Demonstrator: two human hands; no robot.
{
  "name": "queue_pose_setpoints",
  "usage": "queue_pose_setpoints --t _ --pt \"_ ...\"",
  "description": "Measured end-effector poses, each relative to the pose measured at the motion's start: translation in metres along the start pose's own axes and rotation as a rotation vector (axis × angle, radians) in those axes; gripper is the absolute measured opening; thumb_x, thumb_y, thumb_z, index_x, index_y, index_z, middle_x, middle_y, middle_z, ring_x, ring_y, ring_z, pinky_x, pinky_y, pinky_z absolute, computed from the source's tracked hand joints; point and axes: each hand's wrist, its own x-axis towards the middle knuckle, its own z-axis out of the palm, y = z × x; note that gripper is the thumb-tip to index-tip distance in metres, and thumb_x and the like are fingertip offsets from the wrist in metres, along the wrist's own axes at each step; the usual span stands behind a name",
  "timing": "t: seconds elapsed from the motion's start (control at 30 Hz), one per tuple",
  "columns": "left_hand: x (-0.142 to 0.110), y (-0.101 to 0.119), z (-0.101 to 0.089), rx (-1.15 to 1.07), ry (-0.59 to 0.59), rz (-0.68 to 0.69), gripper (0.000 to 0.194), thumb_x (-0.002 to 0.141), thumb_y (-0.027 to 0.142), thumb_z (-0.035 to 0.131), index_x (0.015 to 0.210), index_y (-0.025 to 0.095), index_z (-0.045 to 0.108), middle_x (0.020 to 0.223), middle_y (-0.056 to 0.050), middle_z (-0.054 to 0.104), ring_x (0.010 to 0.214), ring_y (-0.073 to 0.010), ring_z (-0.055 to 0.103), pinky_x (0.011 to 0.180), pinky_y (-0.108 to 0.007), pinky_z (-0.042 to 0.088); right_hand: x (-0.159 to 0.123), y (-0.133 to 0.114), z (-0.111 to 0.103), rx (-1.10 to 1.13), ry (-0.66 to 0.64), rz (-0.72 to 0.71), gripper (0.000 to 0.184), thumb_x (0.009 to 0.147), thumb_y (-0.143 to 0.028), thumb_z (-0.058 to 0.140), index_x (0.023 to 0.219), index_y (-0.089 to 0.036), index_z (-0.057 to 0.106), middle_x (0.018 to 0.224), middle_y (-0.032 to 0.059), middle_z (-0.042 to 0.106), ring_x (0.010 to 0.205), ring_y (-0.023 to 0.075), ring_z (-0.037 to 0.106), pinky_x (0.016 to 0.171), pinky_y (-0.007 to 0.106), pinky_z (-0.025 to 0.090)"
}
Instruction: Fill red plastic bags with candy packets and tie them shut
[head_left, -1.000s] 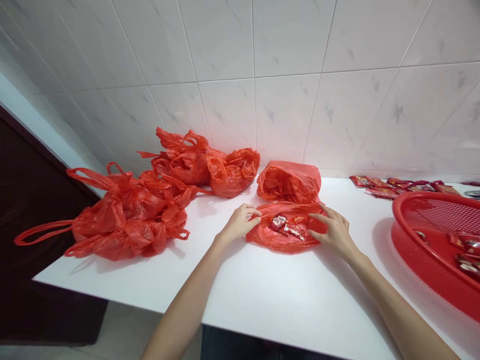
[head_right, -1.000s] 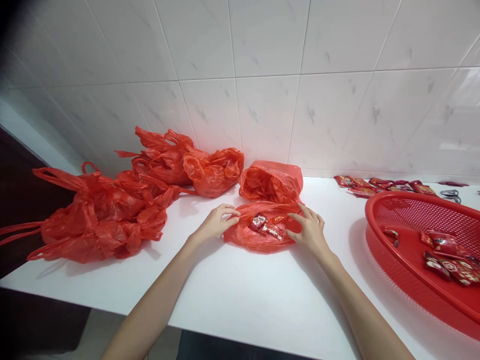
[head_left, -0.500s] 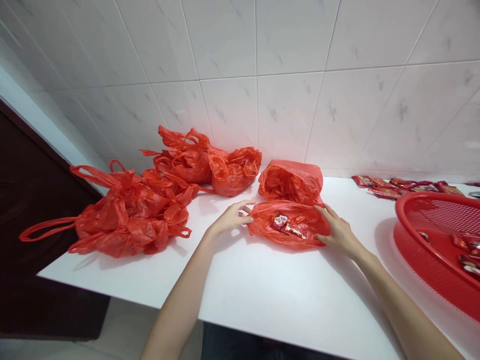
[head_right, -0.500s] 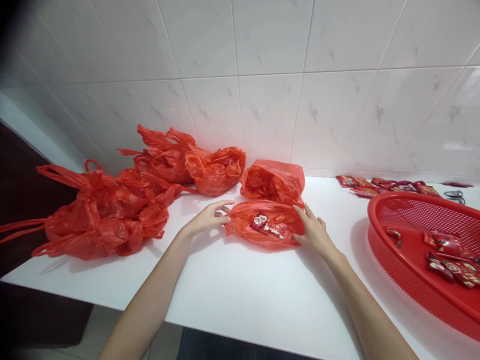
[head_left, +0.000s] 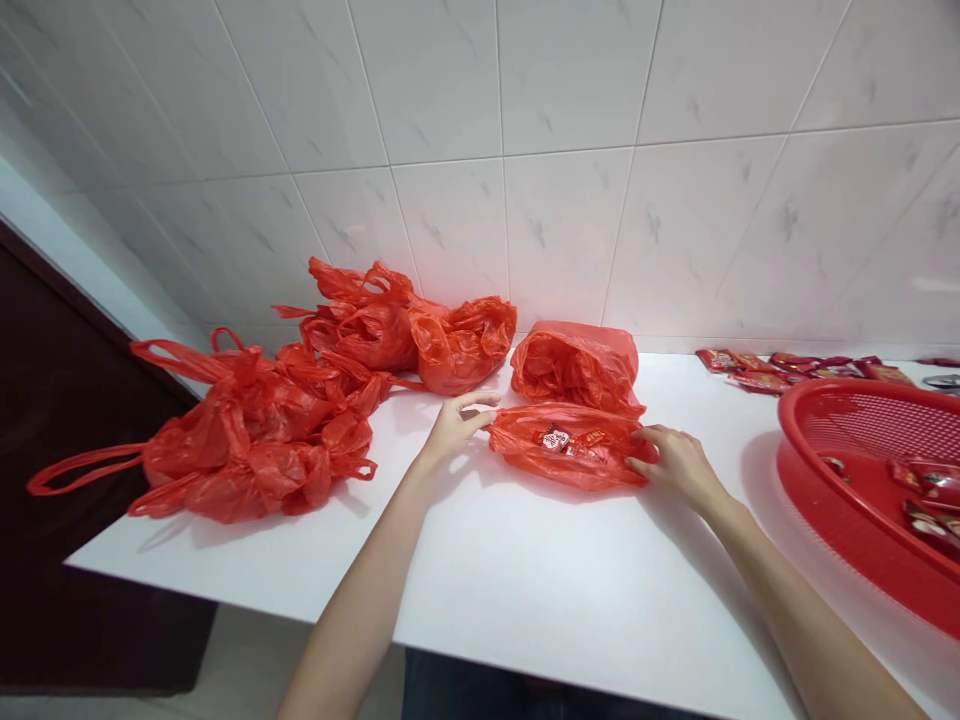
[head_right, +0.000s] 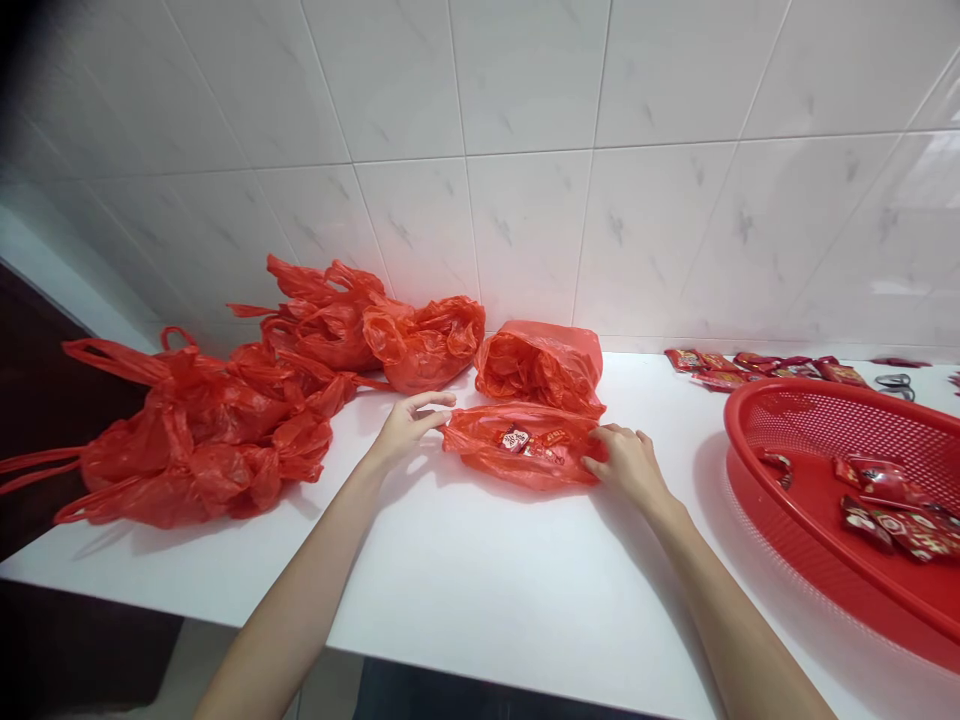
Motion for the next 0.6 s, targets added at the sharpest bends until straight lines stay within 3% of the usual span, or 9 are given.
queue_pose_setpoints --t 0.1,0.27,0.37,0.6 --pt "0.001 0.001 0.001 -0.027 0.012 0.041 0.029 0.063 0.035 0.078 0.086 0.017 0.077 0.094 -0.008 0.077 0.077 -0.0188 0.068 0.075 -0.033 0.056 0.002 0.001 0.002 0.038 0.032 -0.047 0.018 0.083 -0.031 0.055 0.077 -0.022 0.069 0.098 0.0097 0.073 0.086 0.0296 0.069 0.084 0.045 0.05" --pt "-0.001 0.001 0.005 -0.015 -0.067 0.094 0.021 0.067 0.034 0.078 0.082 0.018 0.078 0.086 -0.006 0.077 0.08 -0.0202 0.069 0.079 -0.034 0.056 0.002 -0.007 0.004 0.307 0.309 -0.07 0.021 0.086 -0.038 0.055 0.077 -0.023 0.067 0.112 0.0126 0.071 0.106 0.032 0.067 0.093 0.047 0.051" --pt "-0.004 0.002 0.012 -0.01 -0.113 0.123 0.019 0.069 0.033 0.078 0.081 0.019 0.079 0.09 -0.007 0.078 0.087 -0.0221 0.07 0.084 -0.036 0.056 0.0 -0.019 0.001 0.503 0.414 -0.062 0.024 0.087 -0.045 0.059 0.079 -0.023 0.066 0.118 0.0126 0.07 0.107 0.03 0.067 0.097 0.047 0.051" --pt "-0.012 0.005 0.024 0.039 -0.177 0.238 0.018 0.074 0.033 0.076 0.084 0.019 0.08 0.093 -0.008 0.078 0.088 -0.0218 0.071 0.083 -0.034 0.056 0.001 -0.037 -0.005 0.88 0.42 0.044 0.031 0.087 -0.052 0.064 0.087 -0.021 0.068 0.117 0.0112 0.072 0.11 0.0297 0.066 0.101 0.048 0.05"
